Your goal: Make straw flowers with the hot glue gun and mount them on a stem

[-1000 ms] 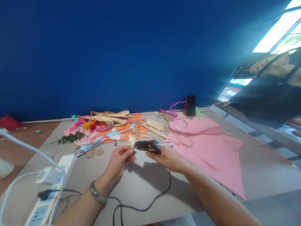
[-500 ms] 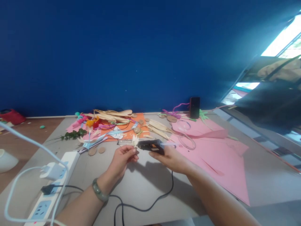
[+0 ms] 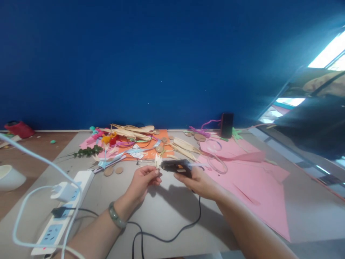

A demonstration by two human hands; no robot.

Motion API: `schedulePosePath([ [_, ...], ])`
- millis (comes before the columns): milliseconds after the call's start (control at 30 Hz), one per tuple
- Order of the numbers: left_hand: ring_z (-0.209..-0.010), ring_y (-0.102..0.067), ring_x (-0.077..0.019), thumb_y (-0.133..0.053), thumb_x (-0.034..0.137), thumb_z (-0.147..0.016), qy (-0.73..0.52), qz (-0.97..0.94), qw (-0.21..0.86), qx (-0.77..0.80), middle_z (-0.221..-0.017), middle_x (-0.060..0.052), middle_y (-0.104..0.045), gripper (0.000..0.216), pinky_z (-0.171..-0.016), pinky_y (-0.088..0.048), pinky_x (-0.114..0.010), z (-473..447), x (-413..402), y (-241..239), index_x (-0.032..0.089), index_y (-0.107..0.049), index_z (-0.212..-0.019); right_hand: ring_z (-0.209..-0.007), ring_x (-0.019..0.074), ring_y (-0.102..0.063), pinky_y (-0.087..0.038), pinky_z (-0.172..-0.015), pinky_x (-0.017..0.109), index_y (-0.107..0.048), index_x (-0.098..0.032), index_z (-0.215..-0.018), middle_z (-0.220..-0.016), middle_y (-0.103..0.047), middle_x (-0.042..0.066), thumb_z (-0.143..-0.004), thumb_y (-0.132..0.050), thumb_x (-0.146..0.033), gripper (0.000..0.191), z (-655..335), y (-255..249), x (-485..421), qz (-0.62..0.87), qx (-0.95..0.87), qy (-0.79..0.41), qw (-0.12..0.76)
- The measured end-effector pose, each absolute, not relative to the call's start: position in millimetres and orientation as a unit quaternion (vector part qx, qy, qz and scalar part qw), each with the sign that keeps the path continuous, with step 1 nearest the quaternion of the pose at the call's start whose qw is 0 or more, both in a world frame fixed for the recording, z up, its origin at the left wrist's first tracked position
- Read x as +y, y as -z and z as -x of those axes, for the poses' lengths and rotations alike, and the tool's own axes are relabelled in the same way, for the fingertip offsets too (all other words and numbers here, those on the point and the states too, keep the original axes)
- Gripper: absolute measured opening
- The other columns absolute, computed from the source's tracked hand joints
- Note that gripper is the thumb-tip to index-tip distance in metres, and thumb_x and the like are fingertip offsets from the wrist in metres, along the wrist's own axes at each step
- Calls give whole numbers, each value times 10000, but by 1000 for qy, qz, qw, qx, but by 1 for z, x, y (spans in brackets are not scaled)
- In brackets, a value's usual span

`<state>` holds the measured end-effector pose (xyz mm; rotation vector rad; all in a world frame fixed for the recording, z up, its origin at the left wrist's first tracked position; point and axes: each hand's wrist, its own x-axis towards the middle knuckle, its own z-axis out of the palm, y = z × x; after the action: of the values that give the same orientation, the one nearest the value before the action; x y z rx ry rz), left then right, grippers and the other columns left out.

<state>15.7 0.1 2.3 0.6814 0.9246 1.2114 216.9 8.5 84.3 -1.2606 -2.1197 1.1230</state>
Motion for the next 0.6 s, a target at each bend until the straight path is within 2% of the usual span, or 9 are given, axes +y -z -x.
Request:
schedulePosePath([
  [100,-531,-617,-102,-804,277,-633,-540,-302,671,409,-667,-51,-696,238,-515,-500,-197,-16,0,-4,114,-671,-746,-433,100,-408,-355,-442,217,-628,-144,-1041,-479,-433,-56,-879,-500,-426,349,-217,-84,9,455,-755,-421,211],
  [267,-524,-618,-106,-819,285,-605,-539,-294,672,414,-655,-49,-695,264,-506,-504,-201,-17,-1,-7,116,-668,-741,-430,116,-448,-365,-418,228,-618,-150,-959,-474,-472,-41,-850,-534,-454,333,-217,-80,10,473,-733,-440,214],
  [367,-516,-616,-103,-819,283,-605,-541,-294,673,409,-652,-45,-695,257,-503,-503,-200,-17,-1,-8,118,-668,-732,-431,121,-456,-373,-429,240,-605,-168,-845,-466,-474,-36,-843,-534,-487,327,-219,-78,11,481,-722,-453,208],
  [600,-511,-622,-108,-812,278,-621,-542,-291,679,402,-643,-48,-699,245,-508,-509,-204,-16,0,-5,121,-666,-740,-453,130,-490,-401,-480,262,-509,-183,-580,-449,-492,-11,-850,-478,-568,471,-222,-73,17,485,-732,-446,176],
])
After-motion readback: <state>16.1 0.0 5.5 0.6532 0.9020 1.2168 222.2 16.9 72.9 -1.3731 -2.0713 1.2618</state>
